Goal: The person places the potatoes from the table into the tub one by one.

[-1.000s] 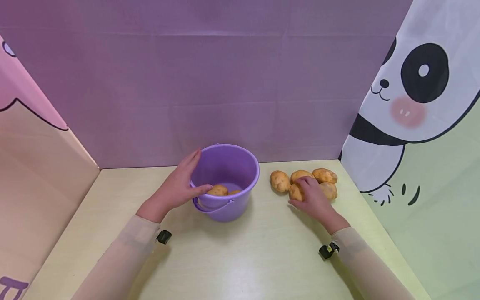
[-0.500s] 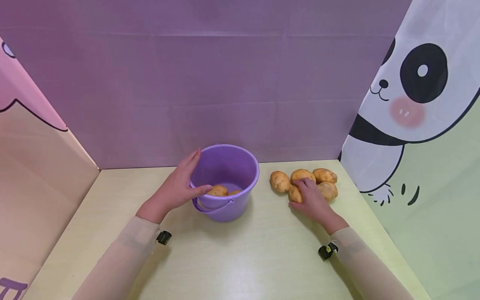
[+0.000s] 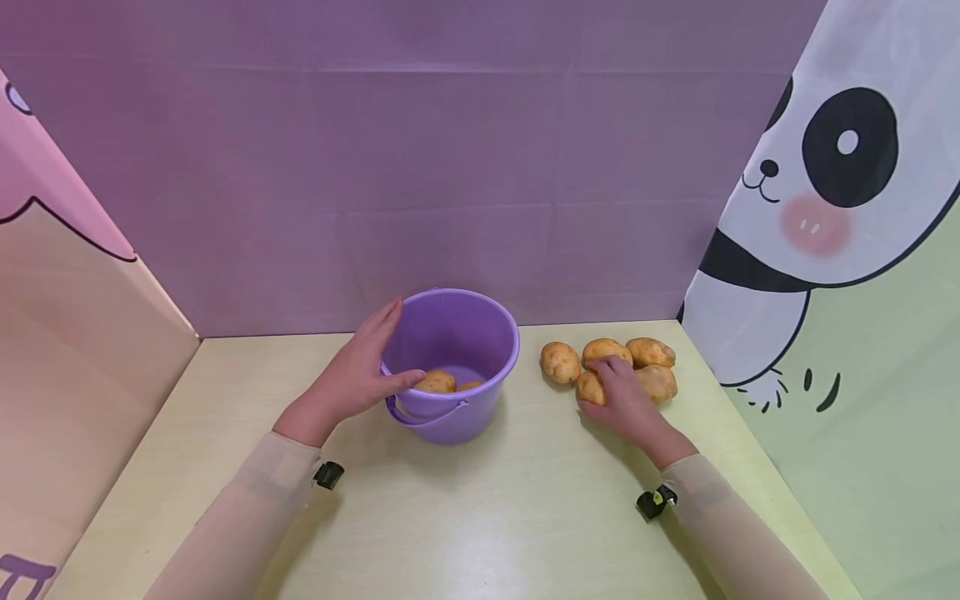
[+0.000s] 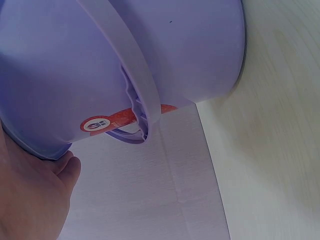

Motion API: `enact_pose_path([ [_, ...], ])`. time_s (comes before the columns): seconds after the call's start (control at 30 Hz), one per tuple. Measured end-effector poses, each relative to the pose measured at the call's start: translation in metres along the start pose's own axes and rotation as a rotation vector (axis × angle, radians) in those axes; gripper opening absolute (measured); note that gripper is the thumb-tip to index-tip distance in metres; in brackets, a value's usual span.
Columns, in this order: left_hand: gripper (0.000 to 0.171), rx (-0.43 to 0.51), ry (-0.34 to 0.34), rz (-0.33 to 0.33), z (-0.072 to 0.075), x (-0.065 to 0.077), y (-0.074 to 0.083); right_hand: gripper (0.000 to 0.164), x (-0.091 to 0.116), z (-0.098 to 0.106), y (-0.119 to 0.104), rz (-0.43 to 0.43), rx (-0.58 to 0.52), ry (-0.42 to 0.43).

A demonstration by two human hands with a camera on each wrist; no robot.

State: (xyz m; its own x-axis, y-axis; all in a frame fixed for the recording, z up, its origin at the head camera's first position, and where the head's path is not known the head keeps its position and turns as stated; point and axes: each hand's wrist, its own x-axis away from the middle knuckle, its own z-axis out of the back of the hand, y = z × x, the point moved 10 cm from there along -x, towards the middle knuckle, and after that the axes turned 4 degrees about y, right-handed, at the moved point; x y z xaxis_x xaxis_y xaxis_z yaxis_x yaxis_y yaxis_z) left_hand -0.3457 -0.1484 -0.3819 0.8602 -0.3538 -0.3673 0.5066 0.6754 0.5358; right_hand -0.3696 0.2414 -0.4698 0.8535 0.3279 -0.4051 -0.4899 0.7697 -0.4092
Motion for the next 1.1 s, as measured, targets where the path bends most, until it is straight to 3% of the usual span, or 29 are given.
enact_pose_path([
  [0.23, 0.116, -0.004, -0.002, 0.004, 0.000, 0.001, 0.000, 0.064, 0.000, 0.001, 0.003, -0.033, -0.021, -0.010],
  [0.5, 0.116, 0.000, -0.005, 0.007, 0.000, 0.002, 0.000, 0.060, -0.001, 0.009, -0.005, 0.005, -0.067, 0.042],
  [1.1, 0.115, -0.001, -0.004, 0.014, 0.000, 0.001, 0.003, 0.058, -0.011, 0.016, -0.009, -0.020, -0.190, 0.042],
])
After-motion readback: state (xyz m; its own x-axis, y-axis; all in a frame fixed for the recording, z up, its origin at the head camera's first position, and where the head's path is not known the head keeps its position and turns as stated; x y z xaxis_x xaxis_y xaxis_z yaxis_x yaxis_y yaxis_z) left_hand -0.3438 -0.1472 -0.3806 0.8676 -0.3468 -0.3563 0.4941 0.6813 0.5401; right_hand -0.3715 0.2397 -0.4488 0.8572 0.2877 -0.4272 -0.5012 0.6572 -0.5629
